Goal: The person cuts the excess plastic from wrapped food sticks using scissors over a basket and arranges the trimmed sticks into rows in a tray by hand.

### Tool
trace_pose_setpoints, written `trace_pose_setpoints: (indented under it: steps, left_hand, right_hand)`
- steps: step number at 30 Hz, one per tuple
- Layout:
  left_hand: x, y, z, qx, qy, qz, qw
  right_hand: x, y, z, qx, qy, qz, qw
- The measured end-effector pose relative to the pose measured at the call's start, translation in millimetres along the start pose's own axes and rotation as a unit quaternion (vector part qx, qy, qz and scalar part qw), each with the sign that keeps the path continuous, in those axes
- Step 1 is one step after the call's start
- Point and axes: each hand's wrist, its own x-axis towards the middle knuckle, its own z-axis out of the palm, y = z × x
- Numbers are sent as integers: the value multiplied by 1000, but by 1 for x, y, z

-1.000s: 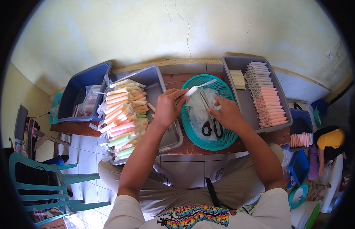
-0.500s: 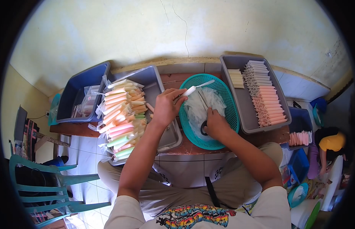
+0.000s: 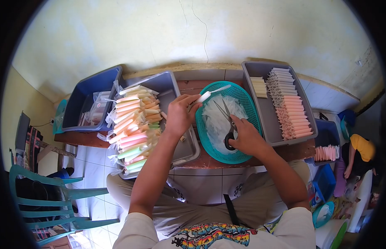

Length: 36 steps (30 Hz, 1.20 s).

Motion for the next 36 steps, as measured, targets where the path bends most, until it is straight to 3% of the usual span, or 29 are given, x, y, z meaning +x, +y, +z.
trace_pose_setpoints:
  steps: [7, 15, 36]
  left_hand:
    - [2, -2, -4, -13, 28, -36, 999]
    - [1, 1, -2, -3, 4, -4, 1000]
    - [-5, 4, 6, -17, -63, 40, 997]
  right_hand:
    - [-22, -18, -24, 108, 19, -46, 993]
    - [-17, -20, -26, 207, 6, -83, 975]
    - [-2, -9, -5, 228, 58, -77, 969]
